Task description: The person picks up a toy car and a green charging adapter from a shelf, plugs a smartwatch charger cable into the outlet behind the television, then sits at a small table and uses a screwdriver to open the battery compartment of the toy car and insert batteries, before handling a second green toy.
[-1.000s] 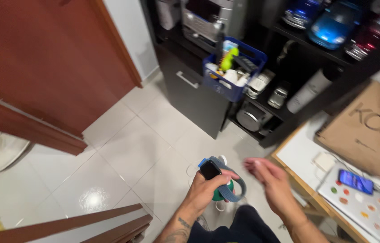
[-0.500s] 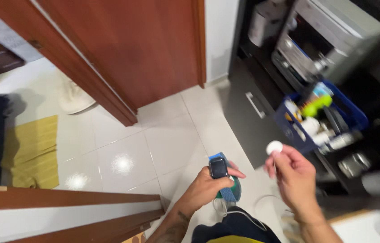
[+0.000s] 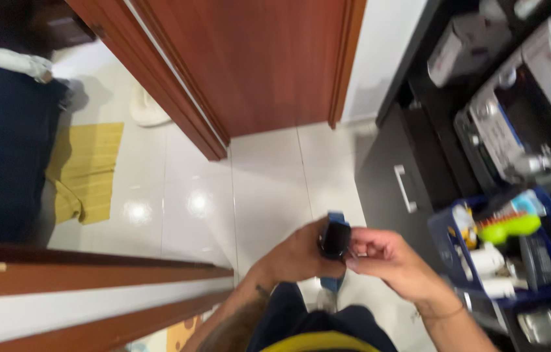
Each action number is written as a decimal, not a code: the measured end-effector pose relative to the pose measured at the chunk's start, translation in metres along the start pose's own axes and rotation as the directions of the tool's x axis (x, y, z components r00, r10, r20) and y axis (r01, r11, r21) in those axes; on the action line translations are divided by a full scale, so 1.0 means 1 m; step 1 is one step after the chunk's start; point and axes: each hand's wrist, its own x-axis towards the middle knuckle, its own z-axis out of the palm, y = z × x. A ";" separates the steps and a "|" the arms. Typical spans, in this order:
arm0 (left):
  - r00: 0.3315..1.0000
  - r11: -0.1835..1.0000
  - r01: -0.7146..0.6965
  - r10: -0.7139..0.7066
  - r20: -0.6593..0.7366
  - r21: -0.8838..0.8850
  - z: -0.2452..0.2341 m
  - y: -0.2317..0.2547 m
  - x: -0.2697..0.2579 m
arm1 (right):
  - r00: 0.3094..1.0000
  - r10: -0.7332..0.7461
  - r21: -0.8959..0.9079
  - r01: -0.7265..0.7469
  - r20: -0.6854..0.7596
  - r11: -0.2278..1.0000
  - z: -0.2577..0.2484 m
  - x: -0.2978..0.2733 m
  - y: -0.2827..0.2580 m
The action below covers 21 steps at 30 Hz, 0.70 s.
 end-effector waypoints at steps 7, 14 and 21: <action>0.978 0.988 -0.030 0.060 -0.198 0.152 -0.058 0.021 0.025 | 0.992 -0.076 -0.190 0.055 -0.104 0.980 0.005 0.084 -0.016; 0.892 0.976 0.042 -0.133 -0.432 -0.215 -0.177 0.006 0.028 | 0.972 -0.143 -0.137 0.118 -0.188 0.983 0.035 0.214 -0.042; 0.897 0.917 -0.064 -0.120 -0.426 -0.393 -0.309 -0.001 0.028 | 0.996 -0.038 -0.464 -0.003 -0.079 0.886 0.101 0.344 -0.084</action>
